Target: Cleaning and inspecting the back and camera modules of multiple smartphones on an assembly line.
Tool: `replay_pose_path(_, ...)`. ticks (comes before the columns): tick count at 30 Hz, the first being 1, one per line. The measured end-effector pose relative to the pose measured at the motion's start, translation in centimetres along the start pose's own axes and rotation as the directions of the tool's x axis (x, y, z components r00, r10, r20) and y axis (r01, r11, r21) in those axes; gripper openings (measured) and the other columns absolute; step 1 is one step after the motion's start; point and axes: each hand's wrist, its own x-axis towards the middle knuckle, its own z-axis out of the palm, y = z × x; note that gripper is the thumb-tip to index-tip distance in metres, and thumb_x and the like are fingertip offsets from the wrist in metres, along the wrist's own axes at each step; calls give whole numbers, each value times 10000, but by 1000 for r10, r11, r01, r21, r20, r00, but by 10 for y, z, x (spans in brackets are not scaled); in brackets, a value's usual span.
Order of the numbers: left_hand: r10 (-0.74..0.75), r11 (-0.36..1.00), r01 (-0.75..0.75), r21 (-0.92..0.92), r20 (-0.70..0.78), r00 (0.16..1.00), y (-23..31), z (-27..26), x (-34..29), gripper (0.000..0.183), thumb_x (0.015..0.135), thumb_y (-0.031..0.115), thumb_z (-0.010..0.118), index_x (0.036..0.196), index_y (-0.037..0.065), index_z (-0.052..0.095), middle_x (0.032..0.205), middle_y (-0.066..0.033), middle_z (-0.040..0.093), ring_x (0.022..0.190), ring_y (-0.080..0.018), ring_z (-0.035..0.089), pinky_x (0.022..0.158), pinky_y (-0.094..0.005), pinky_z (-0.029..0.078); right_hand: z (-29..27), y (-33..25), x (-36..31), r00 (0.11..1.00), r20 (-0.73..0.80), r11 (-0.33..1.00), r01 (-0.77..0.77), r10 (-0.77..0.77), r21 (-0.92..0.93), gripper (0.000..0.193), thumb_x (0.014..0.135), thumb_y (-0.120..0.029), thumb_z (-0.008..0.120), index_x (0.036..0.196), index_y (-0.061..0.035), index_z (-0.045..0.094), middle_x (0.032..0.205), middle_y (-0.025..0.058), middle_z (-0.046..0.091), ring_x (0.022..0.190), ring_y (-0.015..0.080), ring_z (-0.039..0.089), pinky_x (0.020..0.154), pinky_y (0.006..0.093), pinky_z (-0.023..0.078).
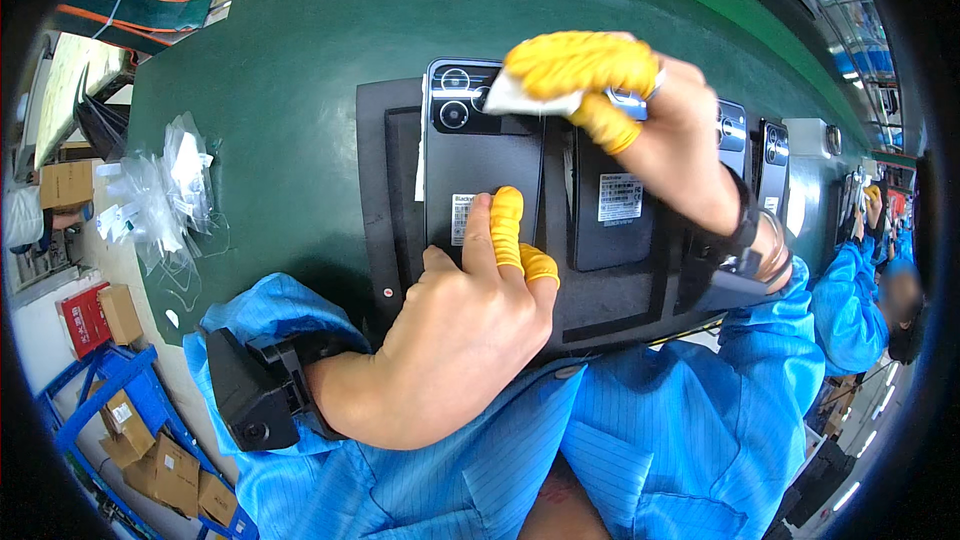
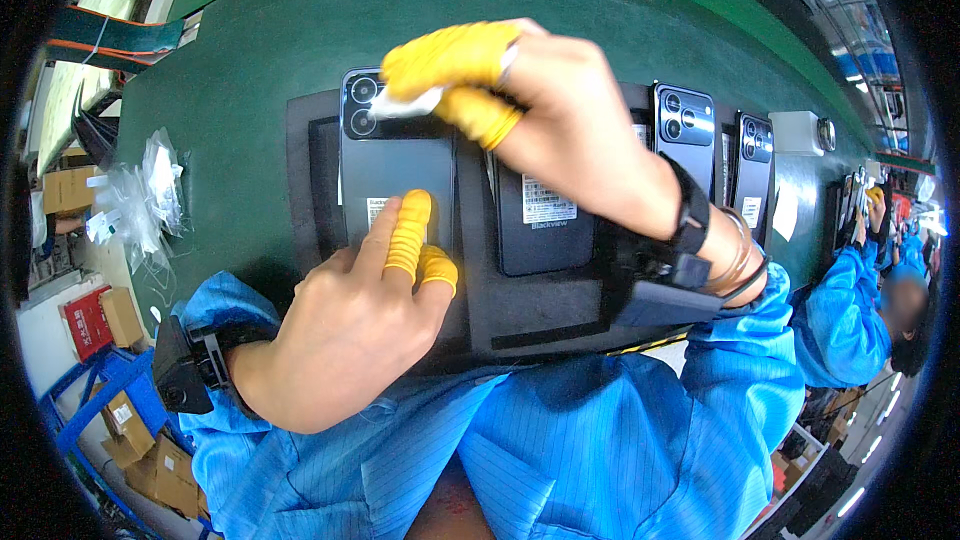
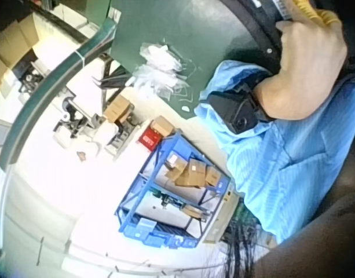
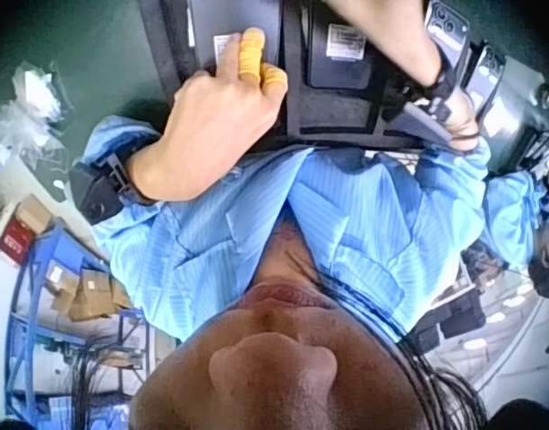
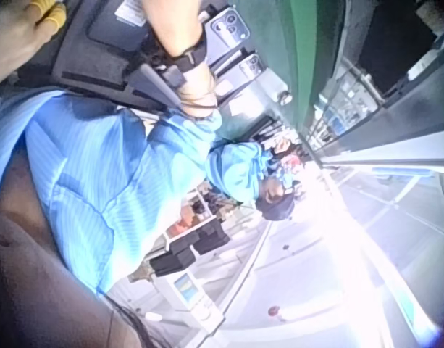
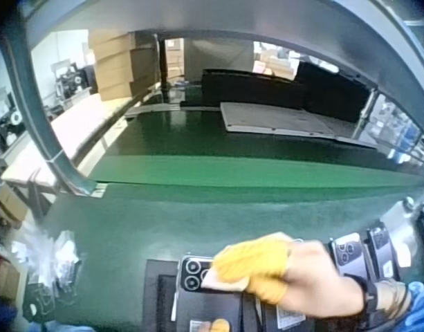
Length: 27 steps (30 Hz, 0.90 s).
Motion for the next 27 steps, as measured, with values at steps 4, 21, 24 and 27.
replay_pose_path(4,-18,1000,18,4,13,1000,2,-2,1,148,711,167,607,735,22,592,1045,-349,587,810,-307,647,551,-297,537,26,-1,0,933,252,952,289,-256,-102,132,705,-69,689,834,-44,668,893,88,679,807,247,645,827,369,498)
replay_pose_path(21,-15,1000,15,-2,12,1000,2,0,-1,137,718,147,597,755,15,586,1006,-328,612,953,-351,632,591,-318,550,-21,6,-19,981,192,998,50,-43,-31,84,734,-12,661,815,-31,653,839,96,679,780,286,642,786,360,490)
replay_pose_path(24,-16,999,17,-33,40,999,2,-1,-1,137,717,141,593,769,15,590,1015,-325,611,959,-354,631,592,-316,551,-29,5,-19,988,76,990,-135,131,45,100,831,-32,635,922,2,659,964,123,691,913,241,662,861,332,492)
replay_pose_path(27,0,1000,0,6,2,1000,1,-1,0,149,703,142,597,782,15,592,963,-321,621,960,-361,632,584,-317,550,-27,4,-13,938,-103,940,-320,332,115,164,858,-40,636,1010,18,655,1012,101,686,973,169,634,880,290,486)
